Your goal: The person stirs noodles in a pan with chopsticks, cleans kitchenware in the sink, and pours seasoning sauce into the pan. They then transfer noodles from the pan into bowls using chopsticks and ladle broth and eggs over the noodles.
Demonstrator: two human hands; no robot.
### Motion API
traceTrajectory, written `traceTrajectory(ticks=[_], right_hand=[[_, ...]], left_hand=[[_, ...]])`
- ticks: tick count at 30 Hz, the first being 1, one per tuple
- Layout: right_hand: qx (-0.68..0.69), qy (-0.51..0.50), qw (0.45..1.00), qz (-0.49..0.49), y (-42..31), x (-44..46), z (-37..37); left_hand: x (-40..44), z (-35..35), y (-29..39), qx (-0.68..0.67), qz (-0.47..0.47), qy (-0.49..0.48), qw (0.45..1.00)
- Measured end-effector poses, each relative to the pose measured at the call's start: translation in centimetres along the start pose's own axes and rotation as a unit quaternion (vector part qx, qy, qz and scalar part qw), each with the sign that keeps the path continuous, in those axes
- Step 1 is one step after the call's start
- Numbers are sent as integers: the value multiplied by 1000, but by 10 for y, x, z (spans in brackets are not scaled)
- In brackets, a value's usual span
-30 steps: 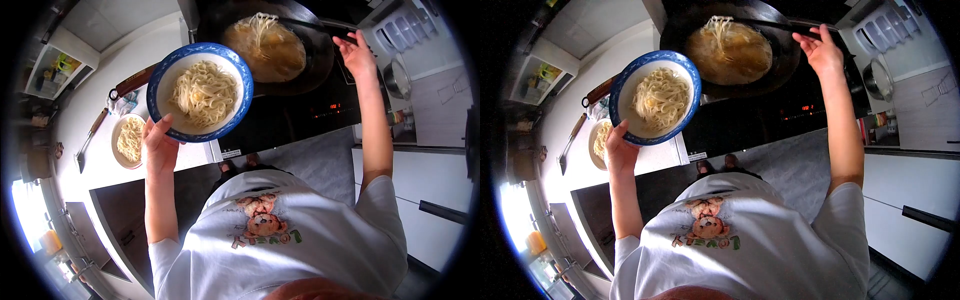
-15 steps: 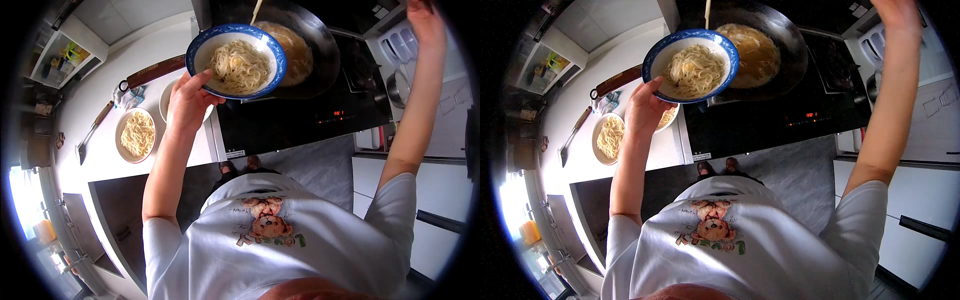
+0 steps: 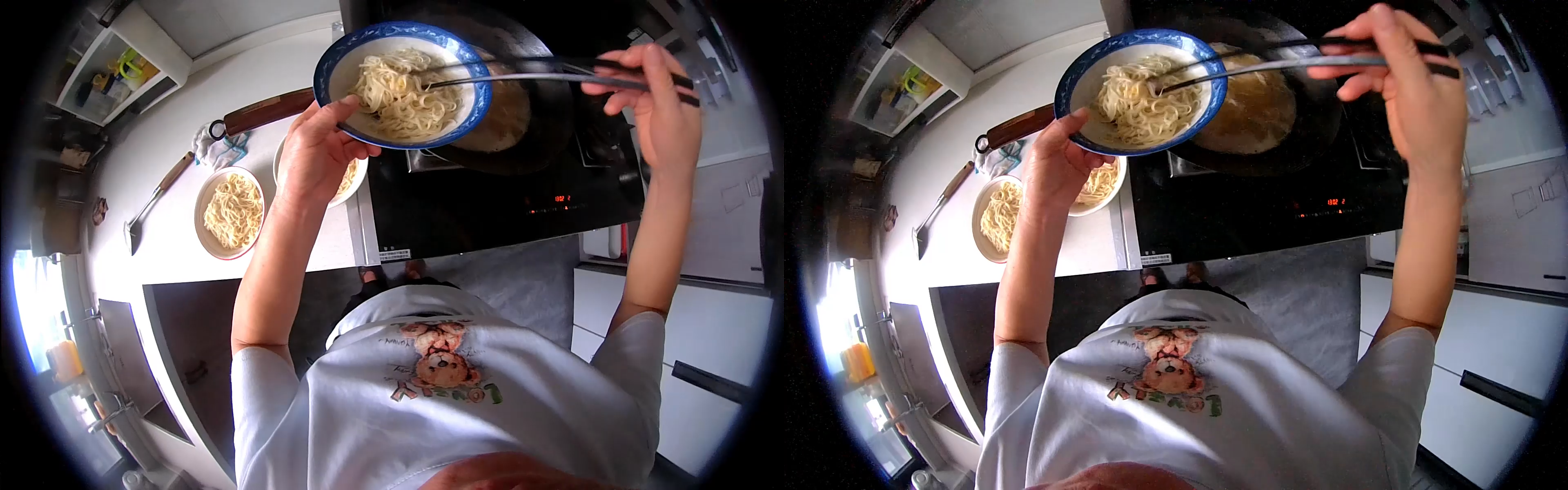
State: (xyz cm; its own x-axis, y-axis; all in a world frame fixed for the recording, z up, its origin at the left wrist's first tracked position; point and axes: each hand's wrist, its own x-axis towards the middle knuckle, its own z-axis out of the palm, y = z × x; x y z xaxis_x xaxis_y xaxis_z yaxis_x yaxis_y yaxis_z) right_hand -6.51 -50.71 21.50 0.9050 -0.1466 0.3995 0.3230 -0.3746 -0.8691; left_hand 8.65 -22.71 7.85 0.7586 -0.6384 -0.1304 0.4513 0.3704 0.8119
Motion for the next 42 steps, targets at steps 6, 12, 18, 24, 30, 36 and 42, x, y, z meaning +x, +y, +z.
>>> traceTrajectory(ticks=[6, 12, 18, 24, 30, 36, 42], right_hand=[[73, 20, 997, -33, -4, 5, 3], [-18, 189, 980, 51, 46, -15, -26], [-50, 175, 961, 207, 101, -41, 11], [-131, 277, 926, 223, 90, -48, -26], [-47, 238, 942, 234, 111, -40, 17], [-141, 254, 920, 264, 78, -47, -21], [-47, 262, 910, 318, 112, -43, -12]], left_hand=[[0, -13, 24, -39, 27, 2, 999], [9, -87, 83, -48, 95, -3, 994], [40, -193, 137, 31, 108, 28, 993], [87, -283, 132, 98, 65, 68, 991], [128, -312, 83, 125, -51, 138, 981], [152, -308, 43, 154, -134, 151, 967], [165, -308, 20, 78, -170, 147, 971]])
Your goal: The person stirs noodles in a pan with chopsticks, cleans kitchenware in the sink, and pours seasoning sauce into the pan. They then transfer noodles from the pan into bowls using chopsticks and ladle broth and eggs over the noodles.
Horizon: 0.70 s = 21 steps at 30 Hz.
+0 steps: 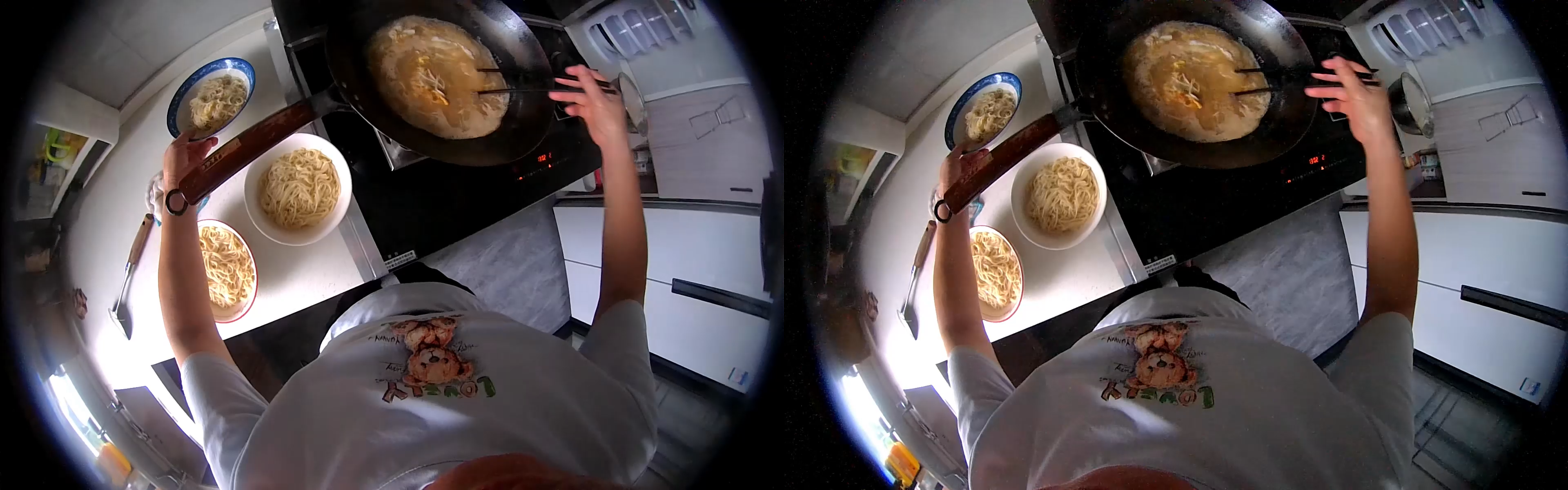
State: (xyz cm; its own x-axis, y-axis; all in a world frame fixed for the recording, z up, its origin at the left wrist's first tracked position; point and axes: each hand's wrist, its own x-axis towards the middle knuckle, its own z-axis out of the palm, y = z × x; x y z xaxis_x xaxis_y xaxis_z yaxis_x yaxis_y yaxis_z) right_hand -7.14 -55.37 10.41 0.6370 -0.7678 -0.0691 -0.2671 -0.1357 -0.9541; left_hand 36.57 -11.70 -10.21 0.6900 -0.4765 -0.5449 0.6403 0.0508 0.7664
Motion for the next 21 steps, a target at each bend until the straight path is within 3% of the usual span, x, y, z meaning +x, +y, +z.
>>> traceTrajectory(ticks=[3, 6, 9, 12, 13, 14, 16, 17, 19, 21], right_hand=[[51, -14, 998, -16, 12, 17, 27], [67, -24, 997, -40, 15, 31, 47], [94, -41, 993, -52, 15, 40, 62], [109, -59, 990, -62, 14, 44, 73], [119, -62, 989, -64, 12, 44, 77], [122, -68, 988, -71, 12, 44, 79], [129, -78, 985, -86, 12, 45, 83], [132, -85, 984, -89, 11, 46, 84], [136, -97, 981, -95, 6, 46, 85], [119, -118, 980, -103, 1, 46, 83]], left_hand=[[-24, 30, 2, -5, 11, 38, 999], [-39, 37, -9, 155, 148, 4, 977], [-10, 18, -18, -3, 16, 15, 1000], [-32, 34, -19, 156, 127, 75, 977], [-29, 32, -20, 196, 124, 101, 967], [-29, 29, -22, 341, 188, 101, 916], [-30, 23, -25, 601, 294, 90, 737], [-32, 29, -24, 502, 230, 86, 829], [-17, 12, -38, 352, 251, 88, 898], [14, -26, -55, 475, 383, 53, 790]])
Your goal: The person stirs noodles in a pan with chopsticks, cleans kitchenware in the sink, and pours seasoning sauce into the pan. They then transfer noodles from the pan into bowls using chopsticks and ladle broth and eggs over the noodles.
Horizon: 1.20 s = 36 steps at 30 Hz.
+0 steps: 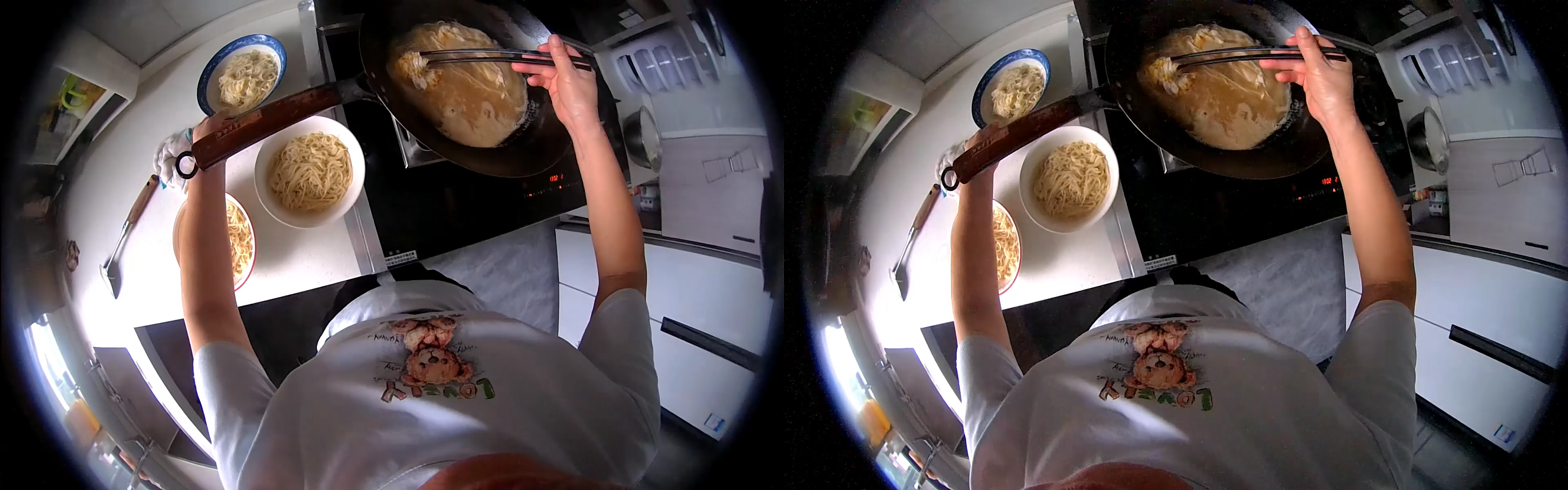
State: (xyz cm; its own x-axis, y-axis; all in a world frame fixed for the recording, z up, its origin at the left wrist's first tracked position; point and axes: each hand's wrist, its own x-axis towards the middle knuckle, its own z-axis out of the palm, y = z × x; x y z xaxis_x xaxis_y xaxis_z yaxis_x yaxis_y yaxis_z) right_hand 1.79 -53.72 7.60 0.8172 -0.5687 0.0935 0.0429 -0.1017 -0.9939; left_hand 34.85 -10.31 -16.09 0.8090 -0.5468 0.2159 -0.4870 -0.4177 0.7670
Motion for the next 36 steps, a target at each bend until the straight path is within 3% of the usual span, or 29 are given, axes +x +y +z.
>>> traceTrajectory(ticks=[1, 2, 4, 5, 6, 8, 10, 11, 14, 20, 25, 30, 36], right_hand=[[-7, -12, 1000, -2, -3, 0, -1], [-21, -23, 1000, 0, -8, -2, -2], [-50, -44, 998, 5, -21, -7, -5], [-75, -48, 996, 2, -28, -10, -9], [-99, -52, 994, 0, -36, -13, -14], [-144, -32, 989, -21, -50, -21, -27], [-171, -9, 985, -15, -57, -27, -48], [-198, 9, 980, -15, -59, -29, -53], [-216, 59, 974, 20, -43, -31, -57], [-94, 15, 995, -24, -3, -4, -38], [-27, -56, 998, -12, 1, 10, -21], [-63, -81, 995, 5, -26, 10, -40], [-149, -197, 968, 46, -56, 4, -57]], left_hand=[[-1, 0, -1, 64, 82, 13, 994], [-6, -1, -2, 31, 90, 10, 995], [-24, -1, 15, -203, 11, 16, 979], [-40, -6, 68, -394, -75, 25, 916], [-56, -12, 101, -567, -158, 32, 808], [-74, -19, 118, -436, -114, 36, 892], [-99, -29, 152, -435, -195, 74, 876], [-114, -29, 190, -495, -295, 110, 810], [-160, -21, 218, -520, -316, 70, 790], [-223, 15, 219, -562, -391, -60, 727], [-229, 26, 215, -559, -396, -37, 728], [-227, 28, 206, -545, -384, -35, 745], [-214, 32, 211, -590, -334, -17, 735]])
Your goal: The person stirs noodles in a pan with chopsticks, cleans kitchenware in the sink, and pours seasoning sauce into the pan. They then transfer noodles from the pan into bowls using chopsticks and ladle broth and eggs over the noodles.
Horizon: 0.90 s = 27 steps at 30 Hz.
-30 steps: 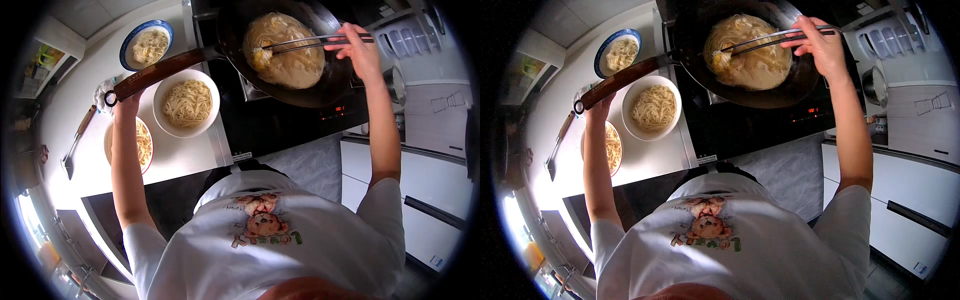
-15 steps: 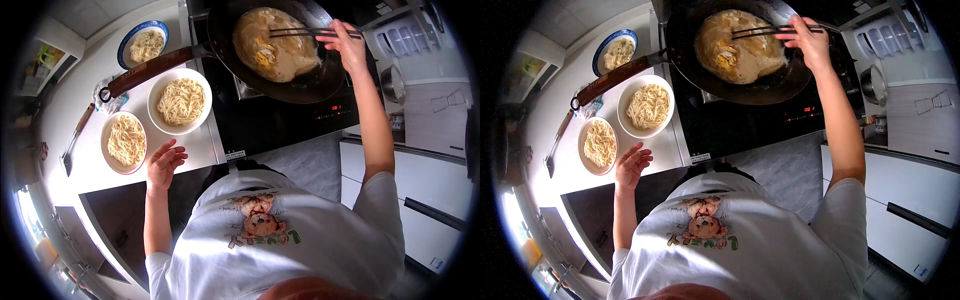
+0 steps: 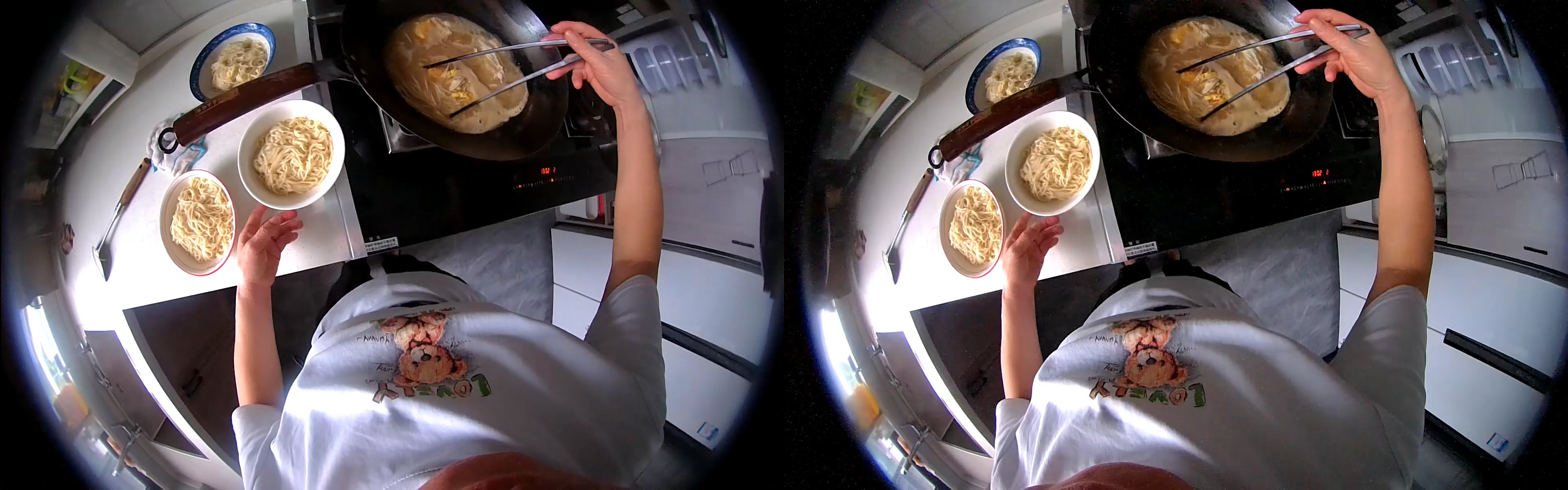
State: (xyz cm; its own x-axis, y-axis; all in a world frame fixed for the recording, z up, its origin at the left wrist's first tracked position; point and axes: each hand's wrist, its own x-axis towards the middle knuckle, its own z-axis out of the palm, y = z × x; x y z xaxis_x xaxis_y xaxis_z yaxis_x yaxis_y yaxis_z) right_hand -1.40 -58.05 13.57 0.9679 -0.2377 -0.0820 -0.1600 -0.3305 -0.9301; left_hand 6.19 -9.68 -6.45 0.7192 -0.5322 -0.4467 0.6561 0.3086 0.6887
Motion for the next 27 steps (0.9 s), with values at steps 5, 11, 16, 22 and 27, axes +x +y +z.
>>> traceTrajectory(ticks=[5, 11, 16, 22, 27], right_hand=[[-6, 53, 999, 5, 2, 19, 20], [93, 93, 991, 26, 13, 31, 28], [110, 41, 993, 17, 47, 24, 10], [235, 42, 970, 55, 56, 1, 4], [237, 77, 963, 99, 65, -9, 6]], left_hand=[[22, 7, -2, 2, 7, -12, 1000], [40, 4, -5, 19, 8, 33, 999], [47, 13, -5, -1, 30, 80, 996], [36, 11, -6, 17, 7, 68, 997], [7, 11, -3, 16, -15, 89, 996]])
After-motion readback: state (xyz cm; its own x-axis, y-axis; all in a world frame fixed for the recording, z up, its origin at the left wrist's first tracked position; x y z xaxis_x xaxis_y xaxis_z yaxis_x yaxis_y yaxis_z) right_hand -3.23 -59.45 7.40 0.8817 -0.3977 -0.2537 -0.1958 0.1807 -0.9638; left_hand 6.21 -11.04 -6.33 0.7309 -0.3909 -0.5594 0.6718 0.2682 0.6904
